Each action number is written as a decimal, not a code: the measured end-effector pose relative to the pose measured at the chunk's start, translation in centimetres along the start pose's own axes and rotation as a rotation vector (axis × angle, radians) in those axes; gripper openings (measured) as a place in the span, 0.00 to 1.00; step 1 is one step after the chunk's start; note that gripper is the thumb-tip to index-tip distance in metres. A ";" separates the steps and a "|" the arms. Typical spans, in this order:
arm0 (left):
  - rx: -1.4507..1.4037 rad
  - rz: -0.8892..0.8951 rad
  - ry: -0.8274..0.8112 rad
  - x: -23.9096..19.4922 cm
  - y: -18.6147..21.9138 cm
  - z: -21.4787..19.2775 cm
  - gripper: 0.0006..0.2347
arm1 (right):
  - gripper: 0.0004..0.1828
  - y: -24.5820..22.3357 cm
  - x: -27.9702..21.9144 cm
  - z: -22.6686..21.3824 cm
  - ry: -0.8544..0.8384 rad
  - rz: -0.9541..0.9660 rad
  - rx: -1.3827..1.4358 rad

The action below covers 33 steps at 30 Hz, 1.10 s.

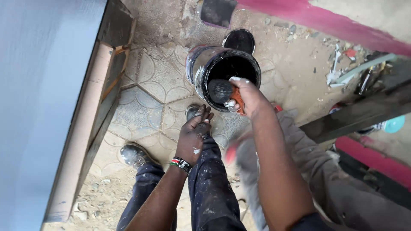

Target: The person paints a rectangular wooden board black using a cloth dipped in a paint can. They repeatedly apply the paint to the board's surface, reposition the board, and dip the cloth back into the can to continue the process.

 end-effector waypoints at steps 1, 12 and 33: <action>-0.022 -0.033 0.011 -0.8 0.7 0.2 0.21 | 0.15 0.4 -1.4 -0.2 0.016 -0.004 0.061; 0.342 -0.026 -0.083 -21.5 14.4 -9.3 0.25 | 0.22 11.2 -16.4 10.7 -0.230 -0.128 0.724; 0.177 0.385 0.036 -36.8 24.8 -19.7 0.24 | 0.10 4.4 -34.9 28.8 -0.670 -0.410 0.760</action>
Point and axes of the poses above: each hand's wrist, its own x-axis towards the middle knuckle, its own z-axis out of the palm, y = z × x, the point moved 1 cm from there along x, towards the middle knuckle, and after that the axes turned 15 degrees about -x, right-handed, at the moved point
